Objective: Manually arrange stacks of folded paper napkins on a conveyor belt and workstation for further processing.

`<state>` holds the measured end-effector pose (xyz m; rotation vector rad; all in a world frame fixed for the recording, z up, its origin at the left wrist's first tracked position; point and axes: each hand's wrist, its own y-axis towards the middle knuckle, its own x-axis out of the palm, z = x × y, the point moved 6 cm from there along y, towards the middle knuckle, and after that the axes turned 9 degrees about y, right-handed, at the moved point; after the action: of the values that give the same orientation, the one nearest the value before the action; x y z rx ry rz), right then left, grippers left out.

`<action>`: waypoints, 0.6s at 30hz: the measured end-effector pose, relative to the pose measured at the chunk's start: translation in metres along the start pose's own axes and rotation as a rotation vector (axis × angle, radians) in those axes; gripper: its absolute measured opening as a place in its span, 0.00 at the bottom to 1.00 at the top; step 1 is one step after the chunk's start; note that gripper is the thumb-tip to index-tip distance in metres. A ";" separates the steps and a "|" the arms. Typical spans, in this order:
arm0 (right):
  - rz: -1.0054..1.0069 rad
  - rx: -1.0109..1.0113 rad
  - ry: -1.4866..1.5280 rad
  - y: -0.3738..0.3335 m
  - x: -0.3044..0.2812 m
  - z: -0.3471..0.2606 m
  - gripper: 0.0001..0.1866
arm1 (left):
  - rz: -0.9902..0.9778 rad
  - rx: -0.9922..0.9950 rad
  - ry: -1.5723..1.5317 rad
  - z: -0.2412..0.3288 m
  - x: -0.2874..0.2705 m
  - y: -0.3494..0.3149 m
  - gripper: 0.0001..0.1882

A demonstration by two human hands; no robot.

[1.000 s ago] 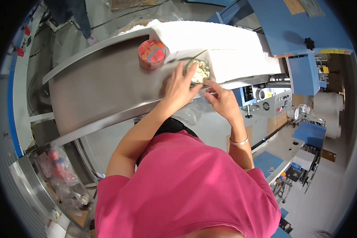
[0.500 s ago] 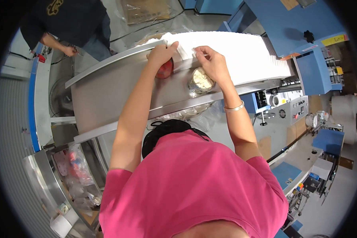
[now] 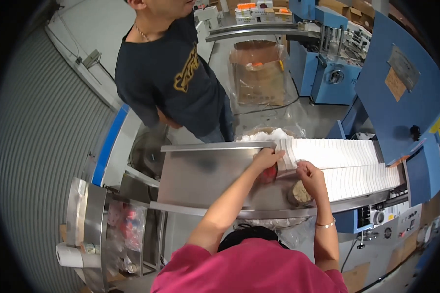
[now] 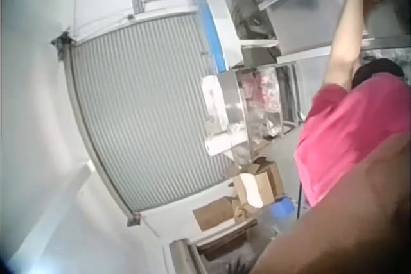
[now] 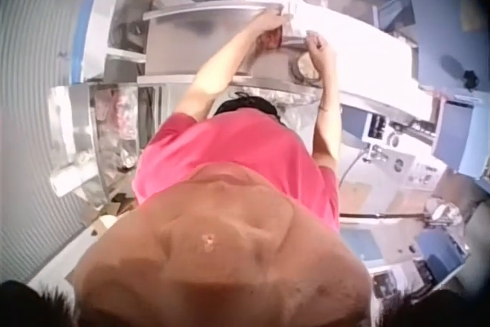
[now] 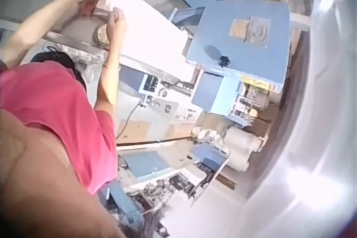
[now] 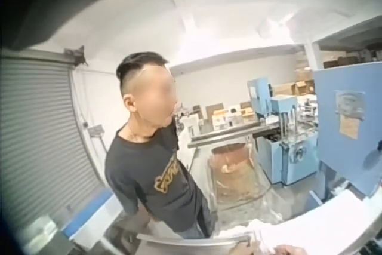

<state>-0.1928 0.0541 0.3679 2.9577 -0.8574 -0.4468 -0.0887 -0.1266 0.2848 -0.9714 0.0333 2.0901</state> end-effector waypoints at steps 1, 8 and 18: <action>-0.015 -0.006 -0.018 -0.002 0.000 0.000 0.12 | -0.010 -0.001 0.033 0.000 -0.002 -0.001 0.35; -0.086 0.064 0.074 0.000 0.007 -0.012 0.14 | 0.033 0.022 0.073 0.007 -0.018 -0.003 0.33; -0.143 0.114 0.151 -0.001 0.014 -0.013 0.15 | -0.031 0.018 -0.215 0.013 -0.020 -0.017 0.22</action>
<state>-0.1773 0.0474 0.3765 3.1203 -0.6809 -0.1810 -0.0779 -0.1243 0.3116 -0.7280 -0.0729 2.1507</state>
